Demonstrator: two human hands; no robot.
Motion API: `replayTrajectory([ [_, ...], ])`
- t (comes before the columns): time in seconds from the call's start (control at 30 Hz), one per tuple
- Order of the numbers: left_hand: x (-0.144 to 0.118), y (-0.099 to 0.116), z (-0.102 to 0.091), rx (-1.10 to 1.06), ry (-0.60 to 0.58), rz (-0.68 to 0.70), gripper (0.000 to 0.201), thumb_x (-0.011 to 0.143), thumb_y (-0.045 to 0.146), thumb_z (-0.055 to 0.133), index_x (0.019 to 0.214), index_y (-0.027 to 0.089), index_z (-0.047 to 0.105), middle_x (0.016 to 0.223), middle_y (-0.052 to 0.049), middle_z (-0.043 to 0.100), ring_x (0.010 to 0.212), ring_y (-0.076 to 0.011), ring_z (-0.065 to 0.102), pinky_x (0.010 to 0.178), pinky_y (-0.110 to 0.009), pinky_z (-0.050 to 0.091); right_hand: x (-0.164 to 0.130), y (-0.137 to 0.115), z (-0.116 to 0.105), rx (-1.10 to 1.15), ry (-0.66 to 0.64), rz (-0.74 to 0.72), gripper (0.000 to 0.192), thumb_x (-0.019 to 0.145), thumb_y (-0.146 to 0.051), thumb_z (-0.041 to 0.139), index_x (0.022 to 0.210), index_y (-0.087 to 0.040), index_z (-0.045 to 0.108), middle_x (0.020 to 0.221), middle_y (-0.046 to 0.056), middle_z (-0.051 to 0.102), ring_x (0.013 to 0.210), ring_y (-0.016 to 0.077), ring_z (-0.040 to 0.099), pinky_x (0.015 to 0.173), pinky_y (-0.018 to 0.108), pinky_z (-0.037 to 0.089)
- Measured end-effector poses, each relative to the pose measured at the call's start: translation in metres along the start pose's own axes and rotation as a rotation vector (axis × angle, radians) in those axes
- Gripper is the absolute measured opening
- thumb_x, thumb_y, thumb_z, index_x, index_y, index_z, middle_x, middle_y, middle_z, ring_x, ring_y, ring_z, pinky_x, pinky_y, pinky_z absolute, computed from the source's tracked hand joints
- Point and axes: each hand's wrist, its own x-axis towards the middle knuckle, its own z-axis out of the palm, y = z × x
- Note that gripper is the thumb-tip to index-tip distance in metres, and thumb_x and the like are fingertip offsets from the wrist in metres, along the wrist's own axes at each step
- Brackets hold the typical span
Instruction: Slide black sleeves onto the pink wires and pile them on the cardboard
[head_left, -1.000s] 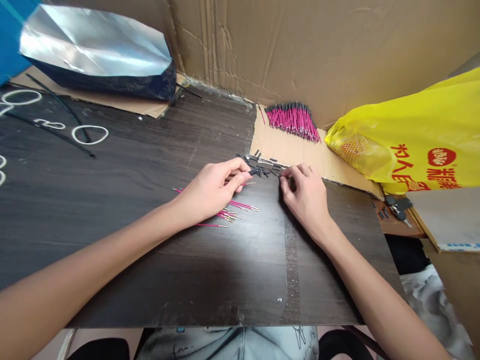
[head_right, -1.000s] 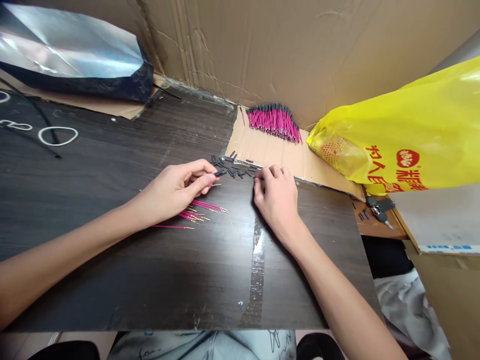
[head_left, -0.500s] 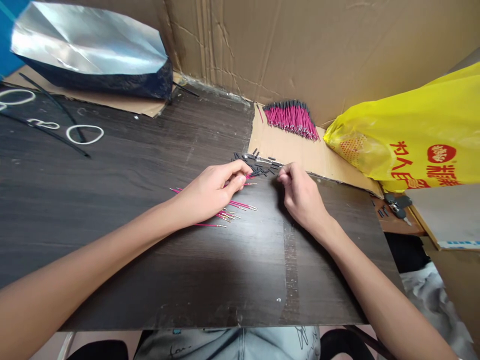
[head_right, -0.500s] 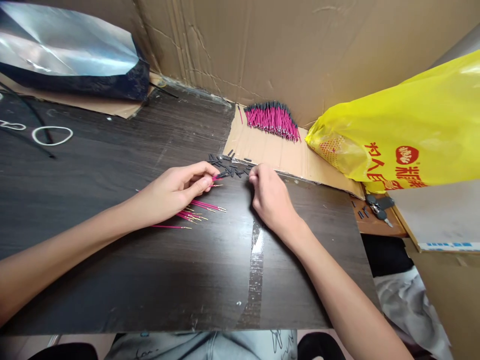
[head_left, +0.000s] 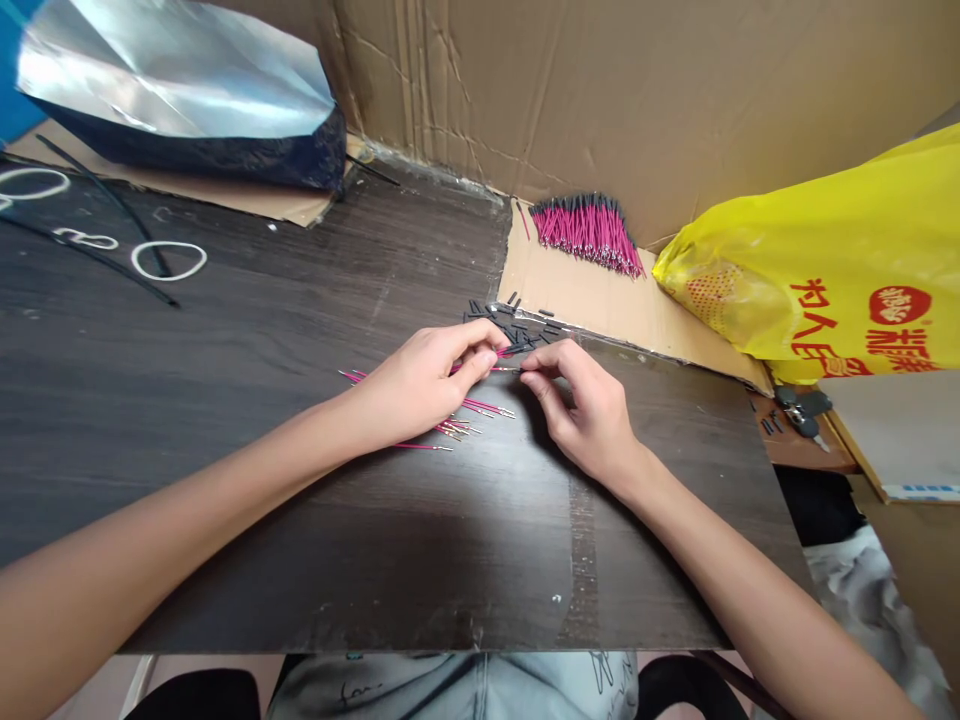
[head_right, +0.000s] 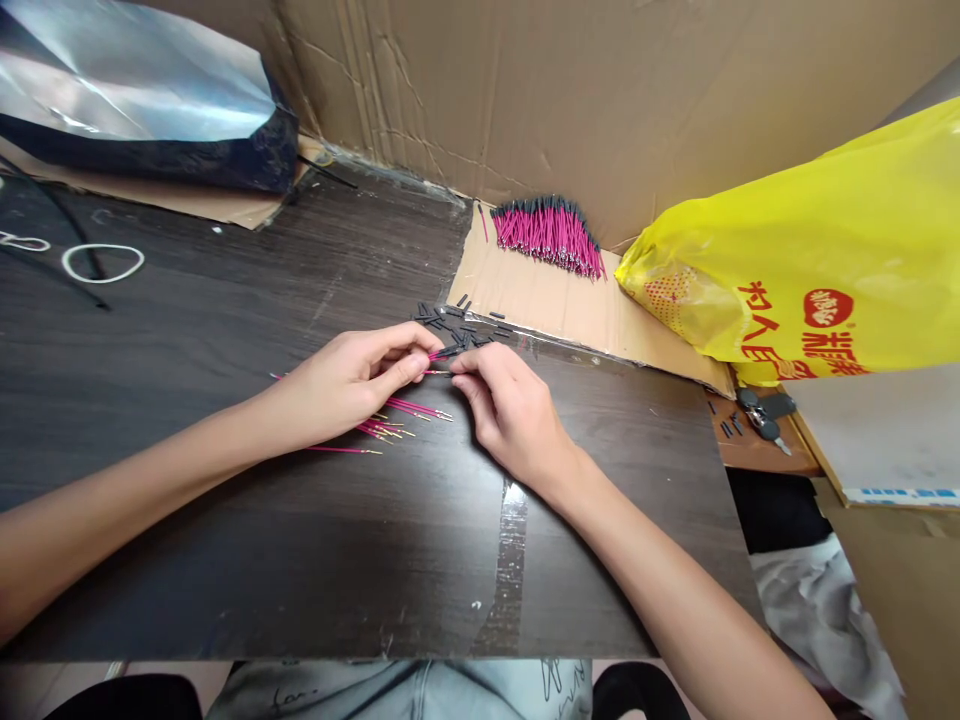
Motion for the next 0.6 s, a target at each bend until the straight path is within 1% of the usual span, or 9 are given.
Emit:
replayTrajectory([
  [0.07,0.0000,-0.0011,0.0009,0.005,0.003,0.003,0.023,0.102,0.033,0.050,0.107,0.018,0.066,0.089,0.000,0.066,0.076,-0.0136,0.055,0.072,-0.028,0.039,0.0001,-0.0002,0.0007,-0.001,0.014,-0.022,0.009,0.101,-0.012,0.055,0.105,-0.019,0.058,0.098,0.004,0.066,0.092,0.0160,0.064,0.082,0.032,0.054],
  [0.23,0.0003,-0.0048,0.0020,-0.002,0.004,-0.043,0.024,0.101,0.036,0.050,0.111,0.019,0.065,0.080,0.001,0.061,0.069,-0.0139,0.052,0.064,-0.028,0.036,-0.0004,0.0007,0.0014,-0.022,0.044,-0.011,0.010,0.099,-0.011,0.056,0.103,-0.019,0.059,0.095,0.004,0.066,0.089,0.0156,0.064,0.079,0.031,0.055],
  [0.4,0.0004,-0.0044,0.0017,-0.002,0.008,-0.030,0.024,0.101,0.036,0.050,0.108,0.019,0.066,0.083,0.000,0.063,0.072,-0.0142,0.053,0.065,-0.028,0.037,-0.0004,0.0016,0.0005,-0.019,0.061,0.014,0.010,0.099,-0.011,0.055,0.103,-0.019,0.060,0.096,0.004,0.066,0.089,0.0159,0.064,0.078,0.032,0.055],
  [0.6,0.0001,-0.0049,0.0025,-0.008,0.018,-0.034,0.024,0.100,0.034,0.050,0.109,0.019,0.066,0.081,0.000,0.063,0.070,-0.0142,0.053,0.064,-0.028,0.037,0.0008,0.0018,-0.0006,-0.022,0.045,-0.014,0.010,0.099,-0.010,0.056,0.101,-0.018,0.060,0.095,0.004,0.066,0.088,0.0148,0.063,0.080,0.030,0.055],
])
